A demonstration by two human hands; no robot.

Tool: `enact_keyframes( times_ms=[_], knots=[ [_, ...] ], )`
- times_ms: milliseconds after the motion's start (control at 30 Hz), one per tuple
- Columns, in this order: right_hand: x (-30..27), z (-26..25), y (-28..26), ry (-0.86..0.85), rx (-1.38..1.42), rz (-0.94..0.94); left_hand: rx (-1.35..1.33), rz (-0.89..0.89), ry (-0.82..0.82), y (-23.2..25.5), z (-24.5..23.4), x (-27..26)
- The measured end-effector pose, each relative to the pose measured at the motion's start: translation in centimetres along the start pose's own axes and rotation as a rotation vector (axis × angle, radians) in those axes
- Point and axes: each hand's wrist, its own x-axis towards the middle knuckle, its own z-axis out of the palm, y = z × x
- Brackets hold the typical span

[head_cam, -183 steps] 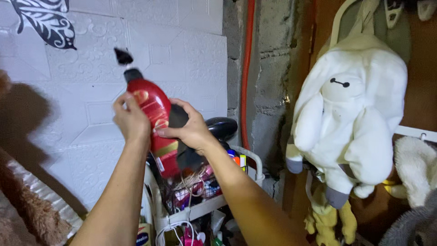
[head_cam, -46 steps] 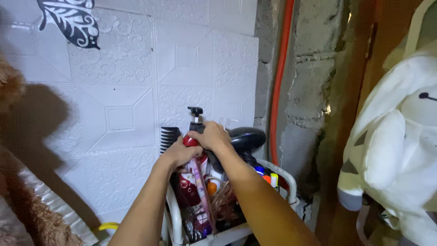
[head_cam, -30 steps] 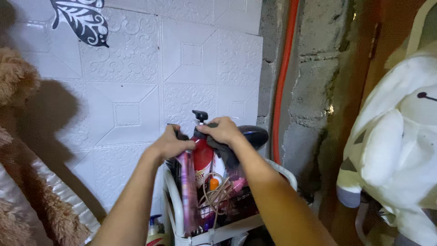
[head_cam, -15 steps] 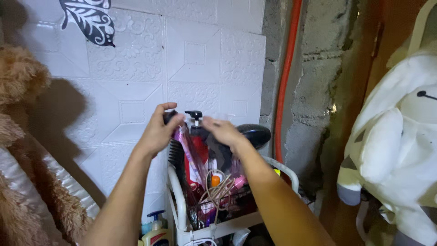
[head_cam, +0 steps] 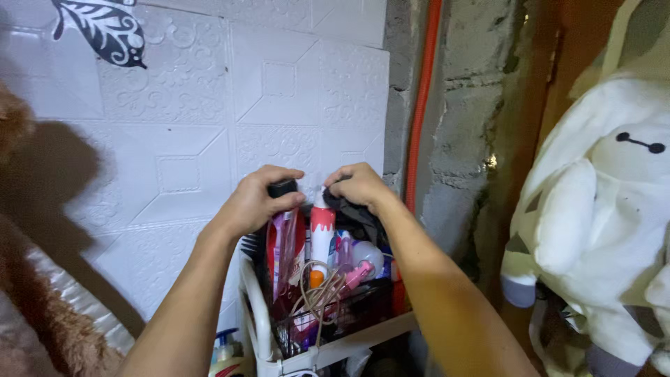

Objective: The person wipes a white plastic shelf with a dark cloth, then moves a wire basket containing a comb, bottles, and a hairdryer onto the shelf. They rearrange the items inside the basket, including a red bottle, a white bottle, and a purple tube, before placing the hairdryer back in the basket.

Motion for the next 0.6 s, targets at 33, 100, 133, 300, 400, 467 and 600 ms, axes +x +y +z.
enact_keyframes(
  times_ms=[33,100,133,300,400,467,600],
  knots=[
    [0.1,-0.6,0.3,0.032,-0.065,0.086,-0.048,-0.057,0.04,0.0,0.1,-0.1],
    [0.3,-1.8,0.5,0.095,-0.194,0.251,-0.044,-0.083,0.095,0.0,0.0,-0.2],
    [0.5,-2.1,0.5,0.091,-0.275,0.251,0.008,-0.051,0.112,0.0,-0.1,-0.1],
    [-0.2,-1.6,1.9,0.116,-0.45,0.239,0.118,-0.093,-0.023,0.1,0.7,-1.2],
    [-0.4,-1.9,2.3,-0.064,-0.614,0.344,0.15,-0.049,-0.07,-0.2,1.3,-1.3],
    [-0.4,-2.7,2.5,-0.306,-0.757,0.326,0.197,-0.046,-0.116,-0.6,1.6,-0.9],
    [-1.5,-3.5,4.3,-0.718,-0.614,0.309,0.138,-0.089,-0.159,-1.7,3.4,-0.5]
  ],
)
